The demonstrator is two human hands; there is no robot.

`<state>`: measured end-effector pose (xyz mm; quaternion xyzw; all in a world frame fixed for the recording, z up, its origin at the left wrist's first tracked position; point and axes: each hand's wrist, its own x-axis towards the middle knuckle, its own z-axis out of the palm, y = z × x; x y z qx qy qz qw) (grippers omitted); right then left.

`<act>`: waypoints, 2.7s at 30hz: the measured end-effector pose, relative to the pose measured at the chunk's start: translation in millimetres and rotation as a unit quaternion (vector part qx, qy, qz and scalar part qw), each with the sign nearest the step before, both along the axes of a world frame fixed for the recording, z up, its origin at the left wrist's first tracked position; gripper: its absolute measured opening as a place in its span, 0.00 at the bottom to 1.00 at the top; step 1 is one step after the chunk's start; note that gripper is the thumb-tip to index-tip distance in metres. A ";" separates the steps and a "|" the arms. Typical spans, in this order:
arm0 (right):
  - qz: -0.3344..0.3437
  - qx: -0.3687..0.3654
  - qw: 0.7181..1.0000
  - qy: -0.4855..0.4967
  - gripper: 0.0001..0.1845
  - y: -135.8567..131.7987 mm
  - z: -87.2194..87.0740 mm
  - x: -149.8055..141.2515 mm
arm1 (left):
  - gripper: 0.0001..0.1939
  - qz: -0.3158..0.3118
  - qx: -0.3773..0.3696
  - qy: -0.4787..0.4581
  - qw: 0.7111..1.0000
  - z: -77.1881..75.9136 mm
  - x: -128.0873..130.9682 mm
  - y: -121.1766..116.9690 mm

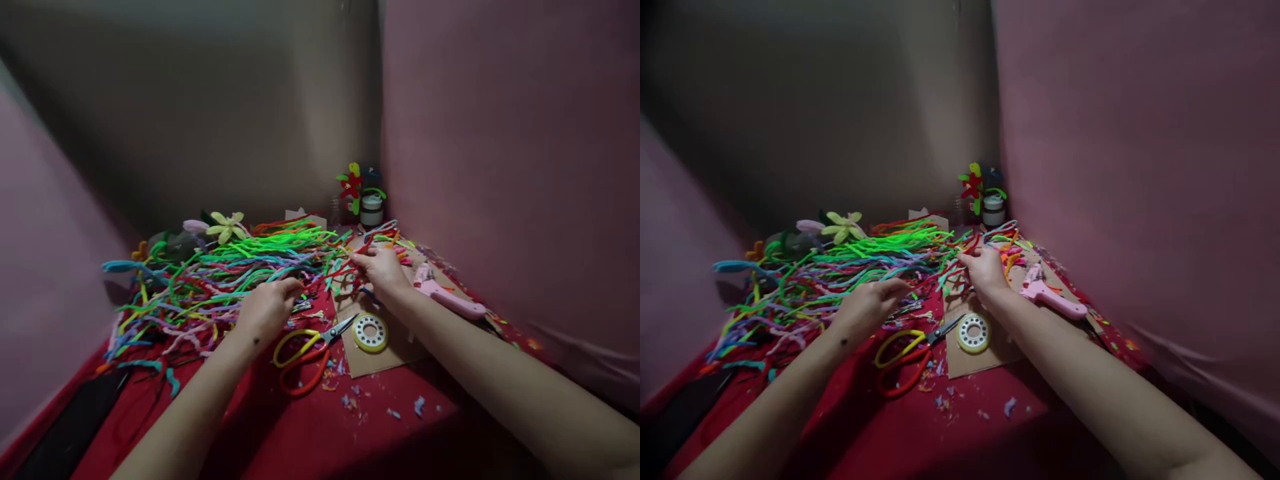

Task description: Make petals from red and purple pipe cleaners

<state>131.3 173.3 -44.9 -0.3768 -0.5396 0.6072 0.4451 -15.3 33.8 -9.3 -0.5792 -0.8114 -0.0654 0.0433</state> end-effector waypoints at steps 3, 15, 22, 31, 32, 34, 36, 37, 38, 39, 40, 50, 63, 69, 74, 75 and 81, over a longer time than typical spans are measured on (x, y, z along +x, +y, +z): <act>-0.038 0.068 0.993 -0.090 0.02 17.7 -5.0 11.7 | 0.16 -0.028 -0.027 0.091 0.995 -6.1 14.7 22.8; -0.090 0.211 0.916 -0.329 0.06 35.9 -7.4 22.8 | 0.16 -0.048 -0.040 0.126 0.990 -26.5 24.3 41.9; -0.097 0.223 0.916 -0.319 0.06 38.8 -8.9 23.0 | 0.16 -0.043 -0.026 0.120 0.991 -25.3 27.6 40.4; 0.142 -0.036 0.982 0.121 0.11 2.4 3.1 16.4 | 0.16 -0.036 0.030 -0.002 0.999 -9.0 31.5 15.0; 0.165 -0.070 0.971 0.161 0.12 -0.5 4.5 16.5 | 0.16 -0.038 0.027 -0.002 0.999 -9.2 31.7 11.4; 0.198 -0.129 0.944 0.231 0.15 -3.9 6.2 16.8 | 0.16 -0.044 0.022 -0.005 0.999 -10.6 31.1 4.2; 0.219 -0.173 0.921 0.271 0.17 -4.9 7.0 16.5 | 0.16 -0.055 0.023 -0.016 0.998 -12.7 29.0 -2.3; 0.223 -0.185 0.915 0.282 0.17 -5.1 7.1 16.0 | 0.16 -0.059 0.024 -0.024 0.998 -13.8 27.2 -5.2; 0.225 -0.189 0.910 0.291 0.17 -5.3 7.4 15.4 | 0.16 -0.062 0.023 -0.032 0.997 -14.9 25.1 -7.7; 0.227 -0.189 0.908 0.297 0.17 -5.6 7.8 14.7 | 0.16 -0.062 0.021 -0.040 0.997 -15.9 22.5 -9.9; 0.231 -0.187 0.907 0.299 0.17 -6.0 8.5 14.1 | 0.16 -0.060 0.020 -0.049 0.997 -16.8 19.7 -11.7; 0.120 -0.151 0.935 0.299 0.12 1.3 23.7 18.1 | 0.12 -0.089 0.049 -0.164 0.981 -13.2 -0.4 -20.2; 0.311 -0.032 0.943 0.116 0.14 -55.4 19.7 6.5 | 0.14 -0.090 0.051 -0.540 0.835 1.0 14.5 -26.0; 0.250 0.046 0.965 0.064 0.07 -59.2 14.6 3.5 | 0.12 -0.071 0.074 -0.577 0.810 3.9 10.9 -29.0; 0.251 -0.031 0.959 0.128 0.06 -55.8 11.7 4.6 | 0.10 -0.066 0.101 -0.591 0.798 4.4 9.4 -28.8; 0.268 -0.037 0.953 0.137 0.06 -56.7 10.6 4.5 | 0.10 -0.069 0.102 -0.592 0.796 4.5 10.6 -28.8; 0.309 -0.033 0.942 0.126 0.06 -63.5 6.2 3.5 | 0.09 -0.081 0.089 -0.586 0.801 2.0 17.8 -29.2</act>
